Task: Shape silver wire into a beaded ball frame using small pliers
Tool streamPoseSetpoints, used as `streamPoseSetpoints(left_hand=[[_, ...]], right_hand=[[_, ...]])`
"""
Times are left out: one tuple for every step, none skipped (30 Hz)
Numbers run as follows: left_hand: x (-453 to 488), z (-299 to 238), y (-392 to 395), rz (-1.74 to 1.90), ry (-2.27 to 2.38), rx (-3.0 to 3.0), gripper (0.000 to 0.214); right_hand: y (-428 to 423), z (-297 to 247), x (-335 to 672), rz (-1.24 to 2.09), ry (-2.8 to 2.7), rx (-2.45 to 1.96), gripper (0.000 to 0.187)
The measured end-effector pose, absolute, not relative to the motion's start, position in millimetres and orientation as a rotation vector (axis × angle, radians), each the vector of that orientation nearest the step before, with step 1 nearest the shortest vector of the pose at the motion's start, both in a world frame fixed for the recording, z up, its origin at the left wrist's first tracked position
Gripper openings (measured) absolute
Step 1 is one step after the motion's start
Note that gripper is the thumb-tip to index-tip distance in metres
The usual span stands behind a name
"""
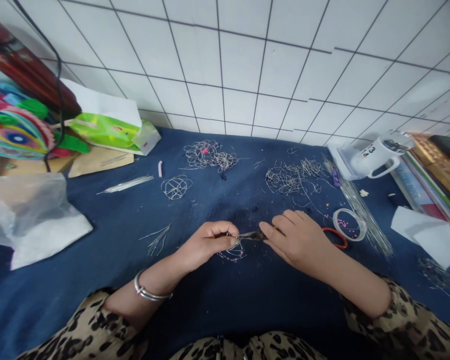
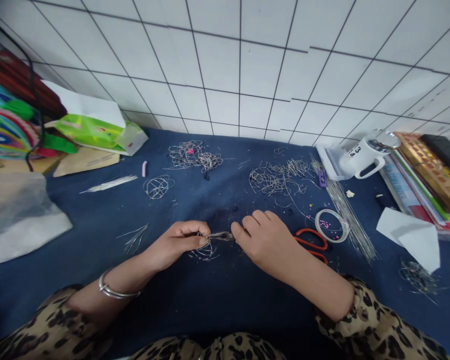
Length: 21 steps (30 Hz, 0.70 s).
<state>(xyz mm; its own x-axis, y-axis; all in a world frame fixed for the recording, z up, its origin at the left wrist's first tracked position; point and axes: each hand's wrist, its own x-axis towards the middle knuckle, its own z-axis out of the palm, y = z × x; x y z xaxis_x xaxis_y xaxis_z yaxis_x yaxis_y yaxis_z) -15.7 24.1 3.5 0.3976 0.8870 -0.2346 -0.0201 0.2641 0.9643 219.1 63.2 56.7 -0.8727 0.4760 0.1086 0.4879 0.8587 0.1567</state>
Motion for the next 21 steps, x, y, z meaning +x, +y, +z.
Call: streamPoseSetpoints(left_hand=[[-15.7,2.8,24.2,0.766,0.969,1.115,0.010],[-15.6,2.1,24.2,0.768,0.965,1.095,0.010],[-15.5,1.5,24.3,0.771,0.959,1.074,0.009],[-15.3,1.1,24.5,0.778,0.952,1.053,0.008],[-15.2,0.8,24.7,0.787,0.944,1.033,0.008],[-15.0,0.6,24.9,0.795,0.934,1.014,0.007],[-14.9,0.4,25.2,0.799,0.924,0.996,0.007],[-14.8,0.1,25.5,0.798,0.916,0.979,0.006],[-14.7,-0.2,25.8,0.794,0.911,0.961,0.006],[-14.7,-0.6,26.1,0.790,0.908,0.943,0.006],[-14.7,-1.1,26.4,0.788,0.908,0.925,0.005],[-14.7,-1.6,26.6,0.788,0.909,0.904,0.004],[-14.7,-2.2,26.9,0.788,0.909,0.884,0.004],[-14.8,-2.7,27.1,0.787,0.907,0.865,0.003],[-14.8,-3.1,27.2,0.788,0.905,0.851,0.003],[-14.9,-3.3,27.4,0.791,0.901,0.839,0.003],[-15.1,-3.4,27.5,0.795,0.898,0.830,0.004],[-15.2,-3.3,27.6,0.800,0.896,0.825,0.004],[-15.4,-3.1,27.7,0.805,0.897,0.823,0.005],[-15.5,-2.8,27.8,0.810,0.898,0.822,0.005],[-15.7,-2.6,27.9,0.812,0.899,0.821,0.006]], right_hand=[[63.6,54.7,219.5,-0.273,-2.960,-0.772,0.028],[64.0,52.8,219.8,-0.268,-2.953,-0.773,0.028],[64.4,50.9,220.0,-0.262,-2.946,-0.771,0.029],[64.8,49.3,220.2,-0.254,-2.939,-0.767,0.029],[65.1,47.8,220.3,-0.241,-2.930,-0.762,0.029],[65.5,46.5,220.3,-0.223,-2.921,-0.756,0.029],[65.8,45.3,220.2,-0.198,-2.913,-0.753,0.030],[66.1,44.2,220.1,-0.168,-2.906,-0.751,0.030],[66.3,43.1,219.9,-0.137,-2.901,-0.753,0.030],[66.6,42.0,219.6,-0.107,-2.895,-0.755,0.030],[66.9,40.9,219.2,-0.081,-2.889,-0.754,0.030],[67.4,39.6,218.9,-0.058,-2.884,-0.756,0.030],[67.9,38.2,218.5,-0.039,-2.879,-0.756,0.030],[68.6,36.7,218.2,-0.023,-2.877,-0.756,0.031],[69.5,35.2,218.1,-0.010,-2.872,-0.761,0.031],[70.3,33.8,218.2,0.004,-2.864,-0.772,0.031],[71.2,32.5,218.6,0.019,-2.852,-0.795,0.030],[71.9,31.6,219.4,0.038,-2.836,-0.826,0.030],[72.4,31.1,220.6,0.059,-2.818,-0.859,0.030],[72.6,31.1,222.0,0.084,-2.799,-0.890,0.030],[72.3,31.6,223.5,0.111,-2.783,-0.912,0.030]])
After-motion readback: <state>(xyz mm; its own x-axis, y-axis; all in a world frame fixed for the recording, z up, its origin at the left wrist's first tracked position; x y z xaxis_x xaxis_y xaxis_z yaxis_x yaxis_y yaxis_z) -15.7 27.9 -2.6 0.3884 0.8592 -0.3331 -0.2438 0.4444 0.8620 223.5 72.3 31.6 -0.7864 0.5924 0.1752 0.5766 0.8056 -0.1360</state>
